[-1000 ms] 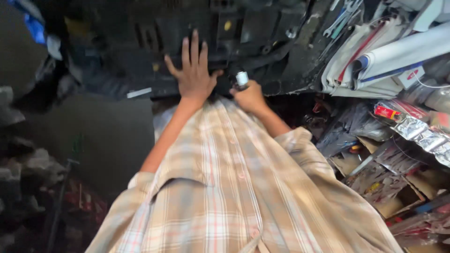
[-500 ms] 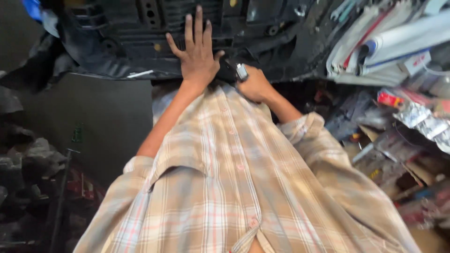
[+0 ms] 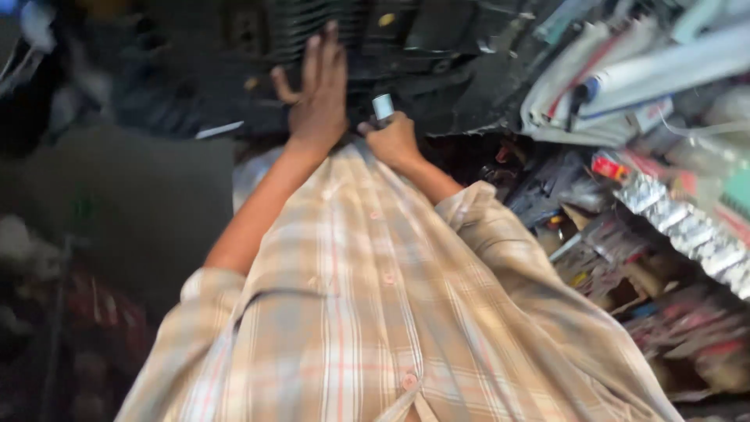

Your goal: Repairing or reupholstering a motorcycle seat using a staple gun.

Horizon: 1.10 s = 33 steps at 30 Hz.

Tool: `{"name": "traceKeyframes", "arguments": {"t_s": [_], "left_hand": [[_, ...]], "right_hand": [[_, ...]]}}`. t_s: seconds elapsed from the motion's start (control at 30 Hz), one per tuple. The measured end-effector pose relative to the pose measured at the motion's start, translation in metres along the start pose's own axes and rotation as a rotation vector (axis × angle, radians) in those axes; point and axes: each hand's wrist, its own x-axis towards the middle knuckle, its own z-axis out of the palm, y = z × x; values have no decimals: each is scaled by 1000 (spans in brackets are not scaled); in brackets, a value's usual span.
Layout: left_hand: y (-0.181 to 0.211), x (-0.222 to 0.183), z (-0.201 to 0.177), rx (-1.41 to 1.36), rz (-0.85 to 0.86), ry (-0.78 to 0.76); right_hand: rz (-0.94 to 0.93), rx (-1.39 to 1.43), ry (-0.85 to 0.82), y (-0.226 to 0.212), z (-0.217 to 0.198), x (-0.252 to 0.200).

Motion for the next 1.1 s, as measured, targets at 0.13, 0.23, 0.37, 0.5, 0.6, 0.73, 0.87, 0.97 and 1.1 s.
{"name": "traceKeyframes", "arguments": {"t_s": [0.13, 0.23, 0.37, 0.5, 0.6, 0.73, 0.87, 0.97, 1.1], "left_hand": [[-9, 14, -32, -61, 15, -95], [-17, 37, -50, -235, 7, -138], [-18, 41, -72, -327, 30, -126], [-9, 36, -83, -284, 37, -157], [0, 34, -85, -210, 79, -97], [45, 37, -84, -14, 256, 10], [89, 62, -67, 175, 393, 27], [103, 78, -46, 285, 541, 43], [102, 87, -26, 106, 614, 76]], "right_hand": [[-120, 54, 12, -12, -11, -23], [-298, 334, -172, 24, -17, -46], [-252, 323, -106, 96, 1, -16], [-190, 277, 218, 152, 19, 35], [-289, 656, 227, 159, 17, 53], [33, 1761, -495, 113, -17, 25], [-18, 1799, -561, 101, -9, 60], [-67, 1819, -489, 125, 10, 115], [-135, 1676, -116, 127, -4, 105]]}}
